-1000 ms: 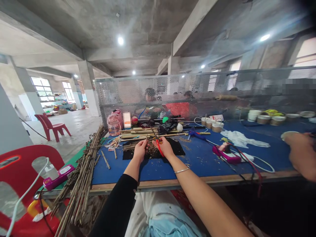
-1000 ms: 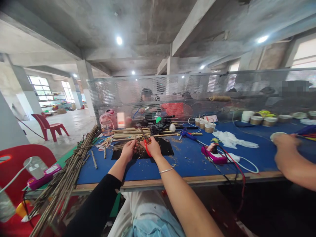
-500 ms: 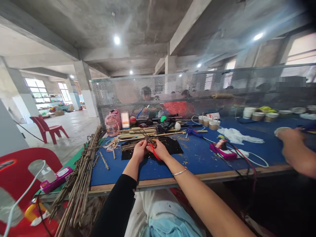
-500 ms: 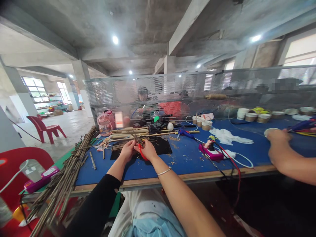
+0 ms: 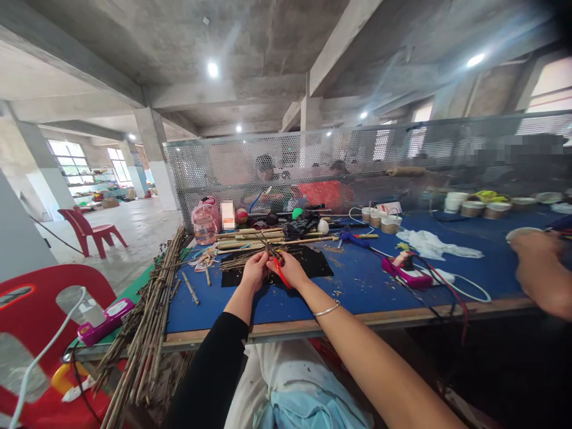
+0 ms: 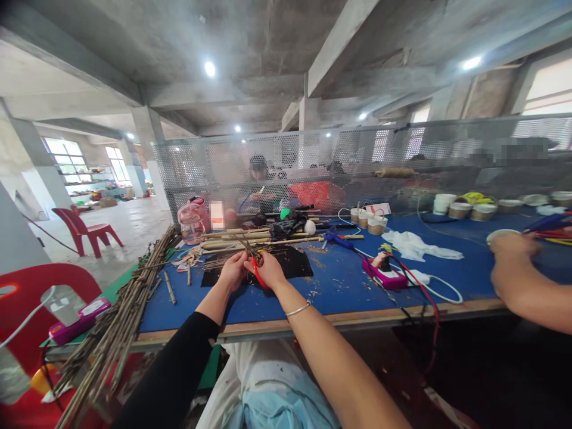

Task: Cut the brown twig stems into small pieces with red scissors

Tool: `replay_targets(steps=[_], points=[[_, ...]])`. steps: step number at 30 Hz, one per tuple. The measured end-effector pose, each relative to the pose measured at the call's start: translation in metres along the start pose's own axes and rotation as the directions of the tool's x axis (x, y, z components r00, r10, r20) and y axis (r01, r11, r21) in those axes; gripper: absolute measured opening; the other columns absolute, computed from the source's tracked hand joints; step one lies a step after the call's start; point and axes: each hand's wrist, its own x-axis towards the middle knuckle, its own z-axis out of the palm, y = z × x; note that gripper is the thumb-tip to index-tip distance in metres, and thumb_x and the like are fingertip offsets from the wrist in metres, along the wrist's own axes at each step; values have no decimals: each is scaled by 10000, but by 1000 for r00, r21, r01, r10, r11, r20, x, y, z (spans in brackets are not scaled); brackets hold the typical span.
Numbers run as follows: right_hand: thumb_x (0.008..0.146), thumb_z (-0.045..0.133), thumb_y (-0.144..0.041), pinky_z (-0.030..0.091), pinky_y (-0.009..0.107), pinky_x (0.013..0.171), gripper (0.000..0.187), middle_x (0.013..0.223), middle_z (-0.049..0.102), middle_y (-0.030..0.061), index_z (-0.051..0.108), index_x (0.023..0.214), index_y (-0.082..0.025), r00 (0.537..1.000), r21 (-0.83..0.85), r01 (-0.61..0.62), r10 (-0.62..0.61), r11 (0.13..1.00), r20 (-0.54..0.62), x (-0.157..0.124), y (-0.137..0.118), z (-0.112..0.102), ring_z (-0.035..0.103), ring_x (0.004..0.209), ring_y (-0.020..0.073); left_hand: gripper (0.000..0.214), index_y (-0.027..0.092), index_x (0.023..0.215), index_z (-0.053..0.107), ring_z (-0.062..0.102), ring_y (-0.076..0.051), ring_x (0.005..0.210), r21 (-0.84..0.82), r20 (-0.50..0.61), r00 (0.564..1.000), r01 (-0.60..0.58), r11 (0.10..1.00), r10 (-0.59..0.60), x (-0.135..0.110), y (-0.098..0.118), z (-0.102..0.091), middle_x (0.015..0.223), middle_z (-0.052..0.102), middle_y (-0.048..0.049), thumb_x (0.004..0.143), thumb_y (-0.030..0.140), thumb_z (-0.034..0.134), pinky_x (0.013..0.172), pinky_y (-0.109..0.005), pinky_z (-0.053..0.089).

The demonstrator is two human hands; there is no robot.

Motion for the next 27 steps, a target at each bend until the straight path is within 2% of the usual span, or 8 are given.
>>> replay_targets(steps=[6, 11, 22, 27], points=[[761, 547, -474, 379, 230, 636, 322, 855, 625, 48, 535, 906, -187, 998, -28, -41, 42, 999, 43, -2, -1, -2, 583, 760, 154, 334, 125, 815, 628, 590, -123, 628, -7, 25, 999, 21, 1000, -20, -2, -1, 3, 741, 647, -54, 601, 361, 729, 607, -245, 469], [756, 538, -526, 362, 230, 601, 375, 824, 639, 63, 535, 921, -189, 997, -73, -49, 53, 996, 51, -2, 0, -2, 592, 724, 165, 336, 124, 805, 630, 578, -107, 607, -25, 21, 1000, 7, 1000, -7, -2, 0, 4, 714, 637, -41, 588, 357, 739, 590, -224, 460], [676, 549, -640, 323, 248, 546, 451, 775, 654, 73, 590, 826, -216, 993, -198, -110, 114, 974, 10, -1, 1, -2, 607, 722, 210, 374, 116, 797, 629, 520, -71, 503, 41, -81, 997, -15, 999, 19, 5, -3, -3, 661, 607, -24, 574, 397, 735, 491, -194, 398], [682, 568, -596, 332, 250, 562, 426, 844, 647, 61, 551, 886, -223, 993, -197, -88, 101, 976, 59, -1, 0, -3, 602, 767, 213, 411, 114, 800, 628, 518, -75, 498, 59, -107, 994, -29, 998, 36, 7, -5, -5, 658, 609, -23, 542, 412, 746, 442, -177, 348]])
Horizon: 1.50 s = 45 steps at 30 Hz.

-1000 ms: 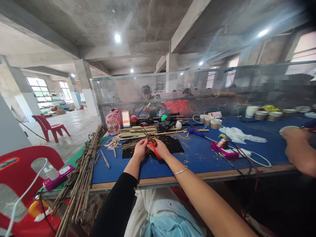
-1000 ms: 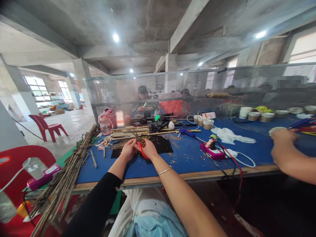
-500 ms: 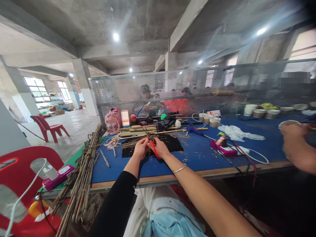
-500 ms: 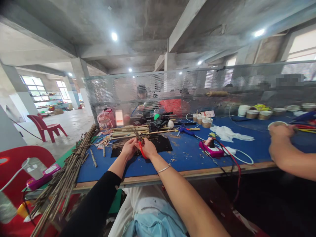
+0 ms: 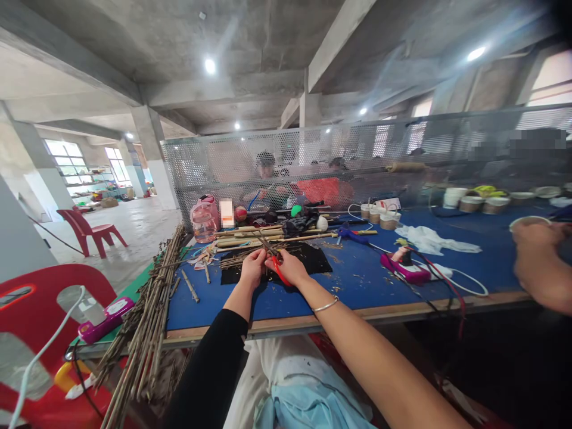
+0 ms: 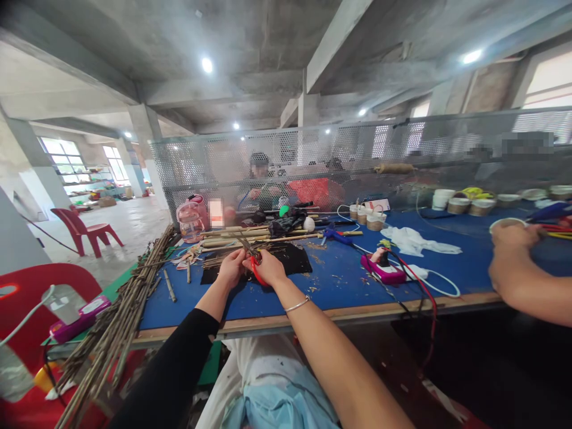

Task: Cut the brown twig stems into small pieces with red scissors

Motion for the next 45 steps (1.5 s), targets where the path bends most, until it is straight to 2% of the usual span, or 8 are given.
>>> replay_targets(steps=[7, 12, 20, 30, 36, 40, 45], points=[[686, 568, -580, 357, 249, 614, 419, 900, 617, 70, 529, 856, -199, 998, -17, 47, -48, 999, -33, 0, 0, 0, 578, 797, 193, 398, 122, 826, 635, 549, -101, 551, 43, 67, 998, 4, 999, -7, -1, -2, -1, 714, 636, -48, 571, 413, 727, 512, -211, 405], [696, 542, -615, 342, 249, 579, 455, 849, 638, 67, 551, 892, -204, 1000, -22, 11, -11, 1000, 5, -1, -1, -2, 596, 757, 199, 389, 117, 811, 636, 540, -96, 538, 13, 107, 994, 9, 1000, -11, -1, -2, 1, 687, 623, -40, 574, 412, 727, 502, -205, 399], [691, 520, -648, 346, 232, 580, 492, 849, 660, 65, 601, 882, -202, 998, -122, -61, 63, 991, 15, -3, -3, -4, 611, 790, 196, 407, 112, 763, 597, 451, -47, 421, -30, 44, 999, 3, 1000, -1, 2, -2, -1, 597, 551, 16, 539, 417, 749, 431, -187, 348], [719, 480, -653, 373, 229, 622, 503, 878, 665, 79, 629, 878, -200, 997, -152, -48, 56, 987, 52, 0, -2, -5, 614, 807, 192, 323, 115, 782, 585, 450, -40, 430, -6, -53, 998, 33, 999, -33, 7, -4, -5, 600, 544, 14, 614, 360, 713, 419, -170, 317], [690, 490, -677, 376, 243, 629, 522, 884, 660, 66, 602, 910, -217, 998, -173, -38, 48, 984, 52, -3, -5, -8, 609, 831, 211, 373, 128, 826, 587, 441, -41, 424, 26, -82, 996, 23, 999, -21, 7, -3, -7, 609, 544, 19, 612, 410, 706, 411, -171, 317], [677, 529, -656, 373, 235, 634, 523, 935, 645, 50, 572, 968, -223, 998, -79, 21, -16, 997, 63, -5, -4, -7, 594, 853, 193, 395, 126, 828, 590, 427, -42, 418, 23, -28, 999, 32, 999, -31, 4, -2, -5, 596, 540, 20, 601, 424, 712, 403, -170, 300], [690, 564, -593, 377, 230, 652, 478, 947, 629, 49, 561, 959, -197, 998, -11, 50, -50, 999, 42, -3, -3, -3, 584, 836, 173, 360, 111, 760, 590, 449, -43, 465, -95, 89, 995, 51, 994, -42, 0, 2, 0, 585, 526, 20, 568, 368, 752, 449, -168, 331]])
